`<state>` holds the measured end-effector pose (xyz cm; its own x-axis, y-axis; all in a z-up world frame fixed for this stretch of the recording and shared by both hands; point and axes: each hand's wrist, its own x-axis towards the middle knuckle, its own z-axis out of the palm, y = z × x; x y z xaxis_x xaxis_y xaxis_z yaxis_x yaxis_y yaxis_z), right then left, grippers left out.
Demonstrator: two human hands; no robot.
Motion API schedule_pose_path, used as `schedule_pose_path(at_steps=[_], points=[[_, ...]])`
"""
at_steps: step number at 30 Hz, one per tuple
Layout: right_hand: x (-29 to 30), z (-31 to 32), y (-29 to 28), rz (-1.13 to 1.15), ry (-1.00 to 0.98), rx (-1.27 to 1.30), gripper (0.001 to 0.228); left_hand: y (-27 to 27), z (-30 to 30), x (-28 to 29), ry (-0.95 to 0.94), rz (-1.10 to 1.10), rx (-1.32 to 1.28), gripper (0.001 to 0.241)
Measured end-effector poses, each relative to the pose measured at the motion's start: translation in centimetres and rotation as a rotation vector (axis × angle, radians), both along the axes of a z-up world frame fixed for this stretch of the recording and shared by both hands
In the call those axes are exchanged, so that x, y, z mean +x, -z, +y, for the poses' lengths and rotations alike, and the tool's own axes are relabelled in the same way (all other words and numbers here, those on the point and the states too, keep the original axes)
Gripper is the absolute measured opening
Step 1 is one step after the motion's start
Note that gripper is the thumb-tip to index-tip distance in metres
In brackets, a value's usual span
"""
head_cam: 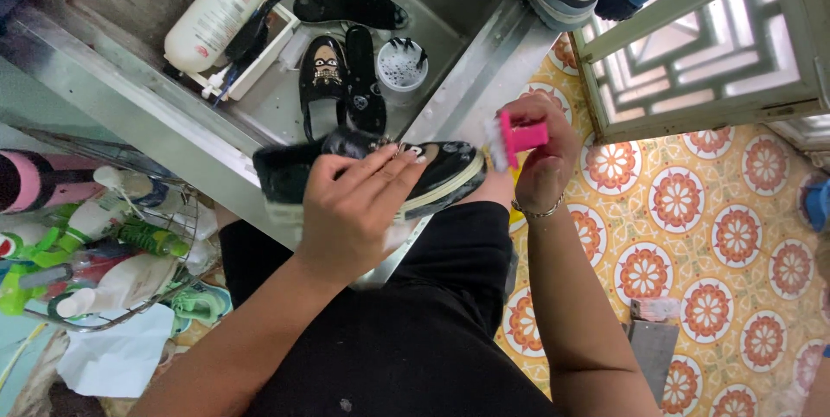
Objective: The person scrubs a black shoe with a cartoon face design using a pink brush and soap in a sink. They rinse the shoe under running water, then repeat the scrubbing and rinsing process for the second shoe. Finally, they rinse the insoles of the shoes.
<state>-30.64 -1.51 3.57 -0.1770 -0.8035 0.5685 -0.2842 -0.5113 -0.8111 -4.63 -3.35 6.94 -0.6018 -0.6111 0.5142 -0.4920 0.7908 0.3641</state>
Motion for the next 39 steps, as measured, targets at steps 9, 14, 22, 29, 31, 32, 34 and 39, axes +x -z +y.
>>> schedule_pose_path(at_steps=[9, 14, 22, 29, 31, 32, 34, 39], points=[[4.0, -0.5, -5.7, 0.519, 0.157, -0.230, 0.063, -0.1, -0.1, -0.7, -0.070, 0.055, 0.031, 0.042], [3.9, -1.4, -3.6, 0.702, -0.034, -0.435, 0.051, 0.3, -0.1, -0.3, -0.084, 0.099, 0.090, 0.041], [5.7, -1.1, -3.9, 0.587, 0.024, -0.412, 0.053, 2.4, 0.3, -0.3, -0.119, 0.147, 0.120, 0.038], [0.0, -2.4, 0.6, 0.514, 0.178, -0.199, 0.059, -0.1, 0.1, 1.8, -0.055, 0.197, 0.051, 0.044], [0.7, -2.4, 0.7, 0.423, 0.254, -0.175, 0.066, -0.6, -0.3, 2.0, -0.048, 0.234, -0.006, 0.045], [1.8, -2.2, 0.7, 0.238, 0.274, -0.155, 0.071, -0.5, -0.4, 2.1, -0.036, 0.274, -0.020, 0.048], [3.9, -1.6, 0.6, 0.049, 0.286, -0.131, 0.076, 0.1, -0.4, 2.1, -0.030, 0.311, -0.031, 0.051], [6.5, 0.0, 0.9, 0.060, 0.190, -0.055, 0.075, 0.6, 0.7, 1.6, -0.171, 0.270, 0.115, 0.060]])
